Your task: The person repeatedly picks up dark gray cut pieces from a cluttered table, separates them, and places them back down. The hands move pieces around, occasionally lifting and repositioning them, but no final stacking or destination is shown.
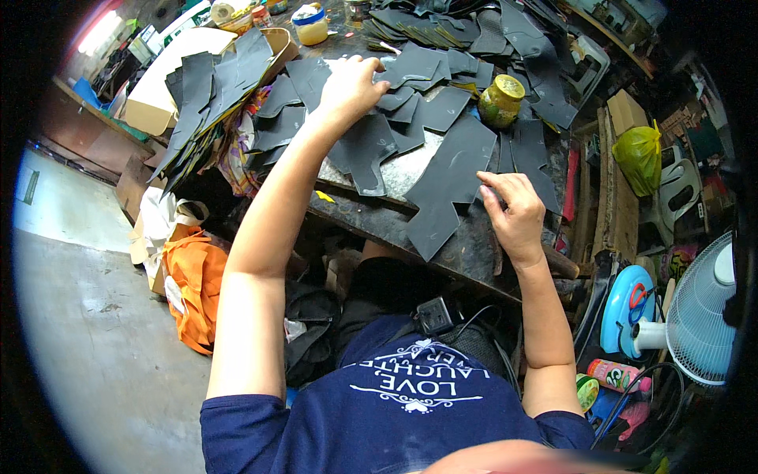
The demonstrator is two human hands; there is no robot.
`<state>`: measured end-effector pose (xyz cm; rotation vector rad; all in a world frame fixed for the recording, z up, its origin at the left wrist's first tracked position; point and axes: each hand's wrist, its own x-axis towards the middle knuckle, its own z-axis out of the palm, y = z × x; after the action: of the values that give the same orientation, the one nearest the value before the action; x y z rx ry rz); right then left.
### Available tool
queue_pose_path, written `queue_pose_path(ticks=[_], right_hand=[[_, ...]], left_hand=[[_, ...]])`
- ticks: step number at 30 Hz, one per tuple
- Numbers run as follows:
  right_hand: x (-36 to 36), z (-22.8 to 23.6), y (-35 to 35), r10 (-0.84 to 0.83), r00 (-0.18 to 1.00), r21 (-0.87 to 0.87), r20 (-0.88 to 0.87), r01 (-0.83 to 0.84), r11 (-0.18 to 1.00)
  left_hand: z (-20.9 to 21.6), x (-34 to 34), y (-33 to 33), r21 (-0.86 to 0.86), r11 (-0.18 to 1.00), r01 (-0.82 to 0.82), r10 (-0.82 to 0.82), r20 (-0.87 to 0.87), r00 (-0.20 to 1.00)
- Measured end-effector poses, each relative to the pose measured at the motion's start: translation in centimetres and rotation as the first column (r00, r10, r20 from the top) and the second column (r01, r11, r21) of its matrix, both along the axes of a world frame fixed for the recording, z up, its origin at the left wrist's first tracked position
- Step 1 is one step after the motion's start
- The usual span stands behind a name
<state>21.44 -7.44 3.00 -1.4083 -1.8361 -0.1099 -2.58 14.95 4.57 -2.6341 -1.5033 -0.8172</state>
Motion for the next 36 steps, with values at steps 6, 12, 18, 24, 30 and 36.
queue_pose_path(ticks=[6, 12, 18, 24, 30, 36], right_hand=[[0.1, 0.0, -0.1, -0.003, 1.0, -0.041, -0.018, 0.003, 0.999], [0.2, 0.1, -0.1, 0.001, 0.999, -0.048, -0.042, -0.003, 0.999], [0.2, 0.1, -0.1, 0.004, 0.997, -0.057, -0.073, -0.008, 0.998], [0.2, 0.0, -0.1, 0.003, 0.998, -0.053, -0.07, -0.007, 0.999], [0.2, -0.2, 0.0, 0.001, 0.998, -0.05, -0.067, -0.004, 0.999], [0.2, -0.3, 0.0, 0.01, 0.998, -0.052, -0.062, -0.014, 0.999]], left_hand=[[-1.6, 3.8, 4.3, -0.177, 0.979, -0.1, 0.068, -0.177, 0.982], [-1.0, 3.1, 4.6, -0.224, 0.97, -0.092, 0.062, -0.136, 0.989], [0.7, -0.6, 5.7, 0.128, 0.992, 0.015, -0.019, 0.032, 0.999], [1.3, -5.2, 6.8, 0.125, 0.983, -0.137, 0.122, 0.12, 0.985], [-0.2, -8.7, 7.0, -0.06, 0.973, -0.224, 0.231, 0.151, 0.961], [-2.1, -11.1, 7.1, -0.383, 0.916, -0.117, 0.243, 0.297, 0.923]])
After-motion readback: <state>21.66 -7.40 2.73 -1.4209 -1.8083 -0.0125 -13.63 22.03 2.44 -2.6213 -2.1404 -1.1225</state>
